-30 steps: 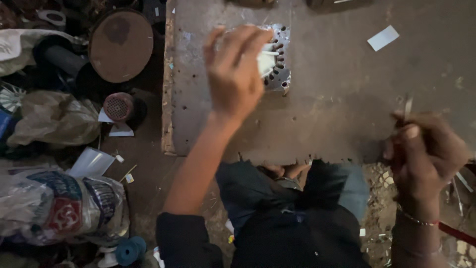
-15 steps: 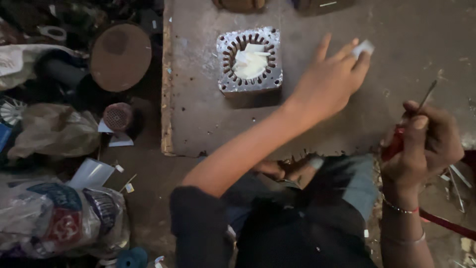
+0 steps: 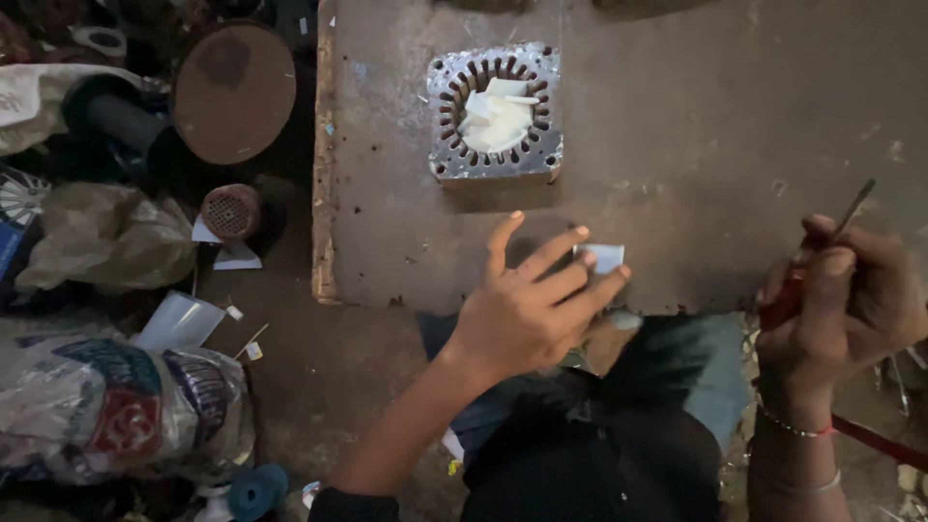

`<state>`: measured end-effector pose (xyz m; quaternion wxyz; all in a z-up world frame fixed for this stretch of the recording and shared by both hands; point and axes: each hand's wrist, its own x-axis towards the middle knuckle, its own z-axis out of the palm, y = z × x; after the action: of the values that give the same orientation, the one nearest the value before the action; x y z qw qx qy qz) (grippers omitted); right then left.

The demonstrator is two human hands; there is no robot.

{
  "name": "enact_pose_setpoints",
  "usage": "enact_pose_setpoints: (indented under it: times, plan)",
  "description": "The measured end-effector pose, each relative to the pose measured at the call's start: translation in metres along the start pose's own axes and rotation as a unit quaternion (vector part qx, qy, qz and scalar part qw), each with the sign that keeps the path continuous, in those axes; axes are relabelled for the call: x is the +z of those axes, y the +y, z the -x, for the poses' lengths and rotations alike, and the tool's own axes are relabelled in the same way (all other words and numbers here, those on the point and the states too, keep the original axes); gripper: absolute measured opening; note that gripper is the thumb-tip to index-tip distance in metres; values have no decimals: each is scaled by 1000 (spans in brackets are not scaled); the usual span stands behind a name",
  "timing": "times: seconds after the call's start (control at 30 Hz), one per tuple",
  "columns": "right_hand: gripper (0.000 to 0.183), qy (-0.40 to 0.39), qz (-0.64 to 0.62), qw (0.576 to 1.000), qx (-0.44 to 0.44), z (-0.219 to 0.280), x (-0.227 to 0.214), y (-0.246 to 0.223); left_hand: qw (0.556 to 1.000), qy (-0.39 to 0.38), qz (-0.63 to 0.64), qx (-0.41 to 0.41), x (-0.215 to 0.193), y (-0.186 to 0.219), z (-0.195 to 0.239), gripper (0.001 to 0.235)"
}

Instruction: The person inserts small white insulating papers into the slots of multiple metal stator cores and uses a tool to secure them.

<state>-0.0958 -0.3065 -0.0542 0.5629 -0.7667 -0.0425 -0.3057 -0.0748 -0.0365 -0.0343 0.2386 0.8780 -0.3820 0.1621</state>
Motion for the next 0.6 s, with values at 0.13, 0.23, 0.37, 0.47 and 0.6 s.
enact_pose_setpoints:
  times: [0.13,0.23,0.37,0.47,0.6]
  plan:
    - [25,-26,-6,1000,11,3,-2,-3,996,19,-73,38,8,2,11,31]
    - [16,-65,66,995,-29,-12,2,-8,992,29,-108,53,13,-2,11,24]
    - [33,-216,228,946,-84,-19,-2,-29,994,32,-81,63,10,0,11,27]
    - [58,-358,282,887,-71,-18,-3,-48,995,20,-74,62,3,-2,5,29]
    - [77,-451,342,820,-84,-26,2,-58,999,-6,-34,19,-2,1,6,26]
